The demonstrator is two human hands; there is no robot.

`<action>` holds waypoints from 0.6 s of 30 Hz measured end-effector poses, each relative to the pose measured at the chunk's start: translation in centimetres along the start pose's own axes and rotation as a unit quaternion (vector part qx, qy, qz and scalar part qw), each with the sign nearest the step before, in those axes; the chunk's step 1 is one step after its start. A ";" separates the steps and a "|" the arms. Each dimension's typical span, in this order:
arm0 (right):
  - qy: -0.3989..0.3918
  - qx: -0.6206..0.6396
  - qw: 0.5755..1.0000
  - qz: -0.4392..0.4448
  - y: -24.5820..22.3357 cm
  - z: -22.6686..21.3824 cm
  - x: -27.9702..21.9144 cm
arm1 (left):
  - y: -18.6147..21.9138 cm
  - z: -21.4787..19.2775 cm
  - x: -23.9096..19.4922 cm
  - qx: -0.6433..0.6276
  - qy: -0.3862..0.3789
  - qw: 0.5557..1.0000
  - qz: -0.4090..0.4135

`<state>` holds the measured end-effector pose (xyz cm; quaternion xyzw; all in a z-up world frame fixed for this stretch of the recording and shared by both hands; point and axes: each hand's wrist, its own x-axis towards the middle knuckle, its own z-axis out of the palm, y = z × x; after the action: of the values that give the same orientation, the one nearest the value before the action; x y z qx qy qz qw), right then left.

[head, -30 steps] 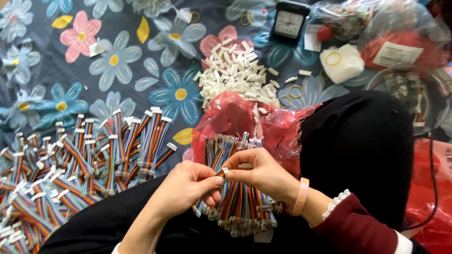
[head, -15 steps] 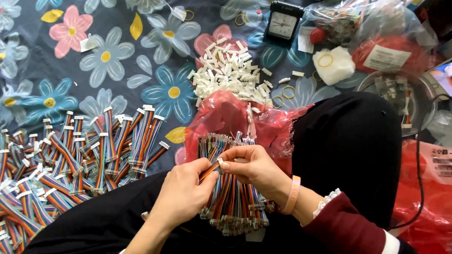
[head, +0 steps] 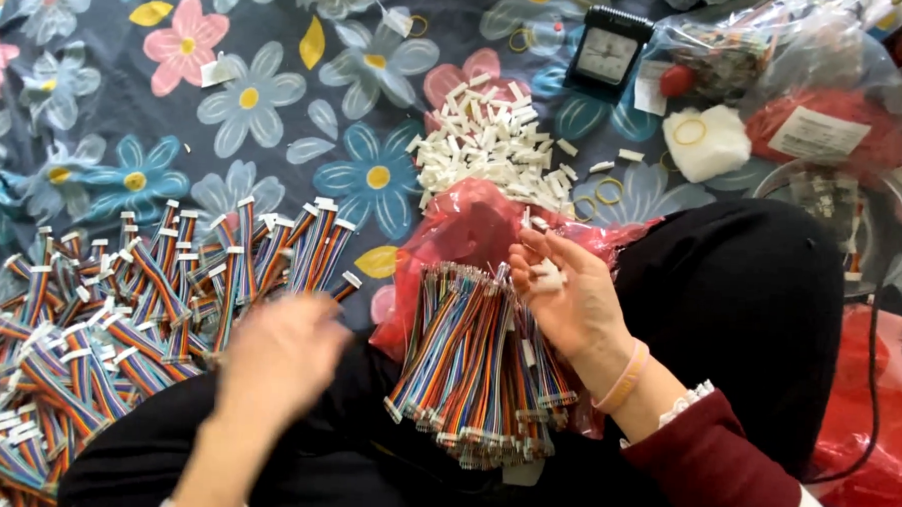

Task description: Attaching small plastic connectors to the ends of ribbon cables

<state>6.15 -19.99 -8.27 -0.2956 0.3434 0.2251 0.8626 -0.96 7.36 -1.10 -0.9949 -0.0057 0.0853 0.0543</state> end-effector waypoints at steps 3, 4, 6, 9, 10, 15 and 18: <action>0.017 0.059 0.998 0.001 0.2 0.6 -0.4 | 3.4 1.9 -2.7 -0.085 -0.257 0.963 0.002; 0.011 0.035 0.999 0.003 0.2 0.8 -0.6 | 3.7 3.0 -3.6 -0.078 -0.248 0.965 0.026; 0.008 0.007 1.000 0.001 0.5 0.2 -0.4 | 4.3 4.5 -4.6 -0.076 -0.237 0.967 0.053; -0.077 -0.025 0.997 -0.005 0.9 0.0 -0.2 | 3.7 5.2 -5.3 -0.087 -0.225 0.969 0.054; -0.050 -0.076 0.996 -0.013 0.7 0.5 -0.9 | 3.3 5.8 -5.5 -0.077 -0.178 0.980 0.050; -0.040 -0.111 0.990 -0.073 1.7 -0.2 -0.1 | 2.3 2.6 -5.3 -0.174 -0.165 0.971 -0.011; -0.015 -0.079 0.994 -0.071 1.8 -0.8 0.7 | 0.6 4.1 -3.7 -0.174 -0.084 0.970 -0.146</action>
<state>5.22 -19.08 -9.85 -0.3825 0.2897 0.1943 0.8556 -5.26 7.12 -4.57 -0.9666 -0.1707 0.1574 -0.1085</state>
